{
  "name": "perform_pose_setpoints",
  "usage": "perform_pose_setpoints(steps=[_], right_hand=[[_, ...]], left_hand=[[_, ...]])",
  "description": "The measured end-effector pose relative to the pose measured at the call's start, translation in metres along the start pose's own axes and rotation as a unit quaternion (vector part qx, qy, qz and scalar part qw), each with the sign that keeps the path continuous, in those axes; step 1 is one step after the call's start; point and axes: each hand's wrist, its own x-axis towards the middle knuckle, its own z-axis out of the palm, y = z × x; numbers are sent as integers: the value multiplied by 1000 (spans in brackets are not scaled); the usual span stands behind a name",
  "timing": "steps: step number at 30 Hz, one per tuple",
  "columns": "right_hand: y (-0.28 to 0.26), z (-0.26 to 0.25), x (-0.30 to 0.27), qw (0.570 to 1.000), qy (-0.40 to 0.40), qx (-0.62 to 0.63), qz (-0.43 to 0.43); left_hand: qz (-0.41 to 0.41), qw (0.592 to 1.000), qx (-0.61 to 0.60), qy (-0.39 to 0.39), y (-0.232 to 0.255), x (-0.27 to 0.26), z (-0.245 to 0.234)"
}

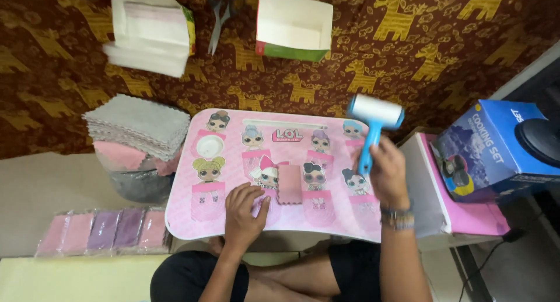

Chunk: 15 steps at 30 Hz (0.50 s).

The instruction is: Cleaning small pieces of cloth with a lint roller, folding them, and packaging them into individual plastic bags.

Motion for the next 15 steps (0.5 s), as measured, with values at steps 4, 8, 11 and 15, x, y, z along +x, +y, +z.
perform_pose_setpoints(steps=[4,8,11,15], right_hand=[[-39,38,57,996,-69,23,-59],[-62,90,91,981,-157,-6,-112],[-55,115,113,975,-199,-8,-96],[-43,139,124,977,-209,46,-22]], left_hand=[[3,1000,5,2,-2,1,2],[9,1000,-1,16,-2,0,4],[15,1000,-3,21,-2,2,4],[26,999,-8,25,-2,3,3]])
